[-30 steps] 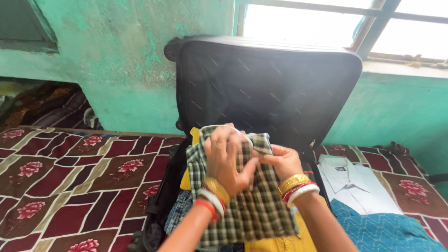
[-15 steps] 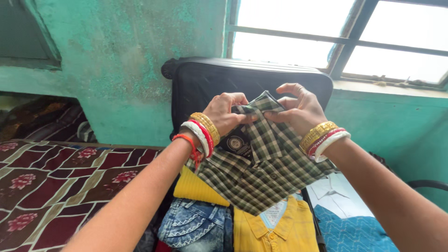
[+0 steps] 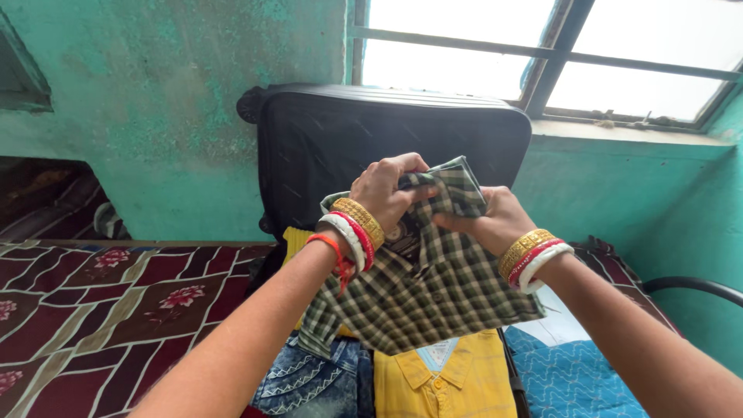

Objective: The person folds a green plaid shirt, a blue patterned garment, and a white shirt, and places them into an open suitcase on a bed. The hands smooth each item after placing it inside.

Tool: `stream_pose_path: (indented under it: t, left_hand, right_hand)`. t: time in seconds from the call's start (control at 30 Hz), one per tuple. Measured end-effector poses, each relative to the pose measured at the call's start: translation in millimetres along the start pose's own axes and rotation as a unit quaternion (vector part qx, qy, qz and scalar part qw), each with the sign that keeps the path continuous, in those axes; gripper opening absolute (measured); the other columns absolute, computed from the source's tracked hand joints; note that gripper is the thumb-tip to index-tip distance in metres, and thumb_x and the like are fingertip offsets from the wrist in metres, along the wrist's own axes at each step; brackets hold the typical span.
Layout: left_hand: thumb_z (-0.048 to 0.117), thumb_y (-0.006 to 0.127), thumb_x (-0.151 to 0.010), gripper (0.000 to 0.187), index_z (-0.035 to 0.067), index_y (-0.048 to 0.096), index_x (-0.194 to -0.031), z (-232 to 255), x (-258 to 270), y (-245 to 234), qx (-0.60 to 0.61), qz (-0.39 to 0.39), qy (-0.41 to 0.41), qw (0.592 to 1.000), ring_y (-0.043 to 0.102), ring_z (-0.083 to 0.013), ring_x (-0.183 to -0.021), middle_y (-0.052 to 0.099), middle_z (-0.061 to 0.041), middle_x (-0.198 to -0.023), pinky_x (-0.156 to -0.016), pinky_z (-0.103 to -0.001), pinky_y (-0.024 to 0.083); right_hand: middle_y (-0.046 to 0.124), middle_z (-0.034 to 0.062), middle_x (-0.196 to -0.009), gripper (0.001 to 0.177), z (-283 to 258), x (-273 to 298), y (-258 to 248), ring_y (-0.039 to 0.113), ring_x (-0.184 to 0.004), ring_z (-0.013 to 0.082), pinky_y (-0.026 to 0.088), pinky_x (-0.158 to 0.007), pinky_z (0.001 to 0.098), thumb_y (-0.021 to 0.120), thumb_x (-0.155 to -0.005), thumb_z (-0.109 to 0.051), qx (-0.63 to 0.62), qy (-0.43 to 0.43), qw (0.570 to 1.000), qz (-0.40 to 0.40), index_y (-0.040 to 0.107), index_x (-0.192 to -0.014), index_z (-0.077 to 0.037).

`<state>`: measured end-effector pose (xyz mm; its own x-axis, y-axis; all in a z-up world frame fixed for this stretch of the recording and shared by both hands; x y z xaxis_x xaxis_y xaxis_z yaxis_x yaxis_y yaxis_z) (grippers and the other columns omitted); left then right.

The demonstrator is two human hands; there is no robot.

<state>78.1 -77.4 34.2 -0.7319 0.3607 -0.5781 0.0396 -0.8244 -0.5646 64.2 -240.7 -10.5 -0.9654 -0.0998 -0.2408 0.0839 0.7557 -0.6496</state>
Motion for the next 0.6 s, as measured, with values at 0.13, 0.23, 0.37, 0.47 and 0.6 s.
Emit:
stream_pose_path:
  t: [0.13,0.23,0.37,0.47,0.6]
  left_hand:
    - [0.043,0.084,-0.076,0.042,0.011,0.073,-0.101,-17.5,-4.0,6.5,0.023,-0.015,-0.014,1.000,0.068,-0.0238,-0.097,0.076,-0.010,-0.098,-0.084,-0.040,0.053]
    - [0.042,0.090,-0.064,0.059,0.010,0.067,-0.108,-44.6,5.1,6.3,0.060,-0.068,-0.044,0.995,0.071,-0.0204,-0.097,0.076,-0.009,-0.103,-0.087,-0.037,0.056]
    - [0.034,0.090,-0.061,0.056,0.007,0.074,-0.107,-90.1,34.6,17.4,0.126,-0.187,-0.119,0.967,0.074,-0.0186,-0.093,0.081,-0.008,-0.102,-0.089,-0.036,0.059]
    - [0.030,0.091,-0.061,0.058,0.007,0.074,-0.111,-121.4,52.5,19.7,0.236,-0.182,-0.190,0.935,0.075,-0.0159,-0.095,0.080,-0.005,-0.106,-0.091,-0.035,0.060]
    - [0.026,0.088,-0.069,0.050,0.007,0.076,-0.113,-142.1,66.6,21.8,0.194,-0.188,-0.210,0.940,0.073,-0.0136,-0.096,0.080,-0.004,-0.109,-0.094,-0.033,0.055]
  right_hand:
    - [0.078,0.0056,-0.075,0.023,12.5,-4.7,2.2,0.065,-0.063,0.0131,0.054,-0.064,0.0343,0.084,-0.077,-0.027,-0.032,0.003,0.999,0.022,0.081,-0.089,-0.008]
    - [0.080,0.0041,-0.079,0.022,21.0,-6.2,0.7,0.068,-0.066,0.0123,0.057,-0.066,0.0336,0.083,-0.078,-0.027,-0.059,-0.001,0.998,0.015,0.081,-0.089,-0.008]
    - [0.081,0.0029,-0.085,0.021,35.9,-7.7,-6.3,0.070,-0.073,0.0122,0.057,-0.075,0.0347,0.081,-0.079,-0.027,-0.090,0.023,0.995,0.035,0.081,-0.092,-0.011]
    - [0.080,0.0065,-0.086,0.021,48.4,-15.8,-9.6,0.068,-0.077,0.0150,0.056,-0.084,0.0361,0.081,-0.083,-0.027,-0.096,0.030,0.993,0.060,0.081,-0.090,-0.008]
    - [0.080,0.0033,-0.092,0.021,66.0,-24.3,-1.7,0.070,-0.083,0.0128,0.054,-0.088,0.0366,0.080,-0.082,-0.026,-0.166,0.057,0.982,0.072,0.079,-0.093,-0.008]
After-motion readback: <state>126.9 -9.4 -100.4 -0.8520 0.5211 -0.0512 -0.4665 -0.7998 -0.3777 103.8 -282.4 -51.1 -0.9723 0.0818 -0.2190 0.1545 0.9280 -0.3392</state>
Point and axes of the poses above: each hand's wrist, its own x-axis away from the middle knuckle, its own y-axis out of the palm, z = x × y, the point moved 10 cm from there along -x, towards the middle knuckle
